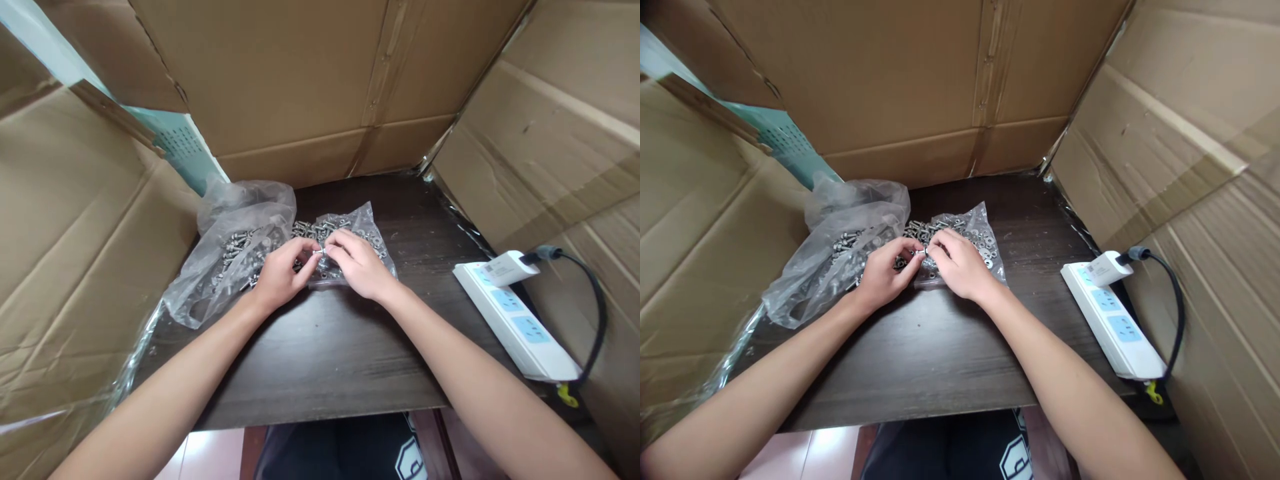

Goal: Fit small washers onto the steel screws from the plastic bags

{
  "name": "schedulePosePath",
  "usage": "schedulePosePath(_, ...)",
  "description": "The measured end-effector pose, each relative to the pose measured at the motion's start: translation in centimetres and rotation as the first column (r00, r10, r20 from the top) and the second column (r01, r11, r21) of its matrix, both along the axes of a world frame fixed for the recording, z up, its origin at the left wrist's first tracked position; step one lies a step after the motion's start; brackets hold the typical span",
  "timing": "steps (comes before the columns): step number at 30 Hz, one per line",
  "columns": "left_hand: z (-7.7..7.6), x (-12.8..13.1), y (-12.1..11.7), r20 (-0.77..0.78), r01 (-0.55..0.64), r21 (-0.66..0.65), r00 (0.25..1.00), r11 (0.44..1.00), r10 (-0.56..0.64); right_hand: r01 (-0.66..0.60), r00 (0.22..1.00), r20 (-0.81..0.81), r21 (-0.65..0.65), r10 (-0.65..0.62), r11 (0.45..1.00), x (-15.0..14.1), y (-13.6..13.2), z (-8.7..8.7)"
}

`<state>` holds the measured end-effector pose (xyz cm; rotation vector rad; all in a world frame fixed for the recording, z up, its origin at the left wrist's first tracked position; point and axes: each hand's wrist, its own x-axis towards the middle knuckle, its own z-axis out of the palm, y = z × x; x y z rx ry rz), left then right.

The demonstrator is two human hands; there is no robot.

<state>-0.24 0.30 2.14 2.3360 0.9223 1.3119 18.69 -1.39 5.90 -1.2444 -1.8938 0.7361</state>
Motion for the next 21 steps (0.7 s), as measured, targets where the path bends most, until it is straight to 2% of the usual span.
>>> schedulePosePath(2,-0.07,0.02,0.02,0.001,0.002,0.001,1.000,1.000,-0.002,-0.011,1.000,-0.003,0.003,0.011,1.000,0.01,-0.06,0.07)
schedulePosePath(6,-0.18,0.04,0.08,0.007,0.010,-0.002,1.000,1.000,-0.010,-0.006,1.000,0.015,-0.094,0.008,0.996,-0.11,-0.18,0.31)
schedulePosePath(10,-0.21,0.05,0.15,0.010,0.004,0.003,1.000,1.000,-0.005,0.012,0.999,-0.028,-0.114,-0.016,0.993,-0.18,-0.16,0.42)
schedulePosePath(13,-0.24,0.05,0.13,0.003,0.016,0.001,1.000,1.000,-0.016,-0.003,0.999,-0.051,-0.187,-0.006,0.982,-0.17,-0.16,0.30)
schedulePosePath(16,-0.27,0.03,0.10,-0.001,0.016,0.002,1.000,1.000,-0.016,0.036,0.997,-0.054,-0.207,-0.048,0.978,-0.15,-0.19,0.14)
schedulePosePath(18,-0.27,-0.01,0.12,0.004,0.008,0.009,1.000,1.000,-0.008,0.024,0.989,-0.137,-0.183,-0.050,0.983,-0.15,-0.21,0.10)
schedulePosePath(21,-0.24,-0.04,0.15,0.007,0.003,0.017,1.000,1.000,-0.004,-0.078,0.958,-0.287,-0.179,0.024,0.981,-0.18,-0.23,0.07)
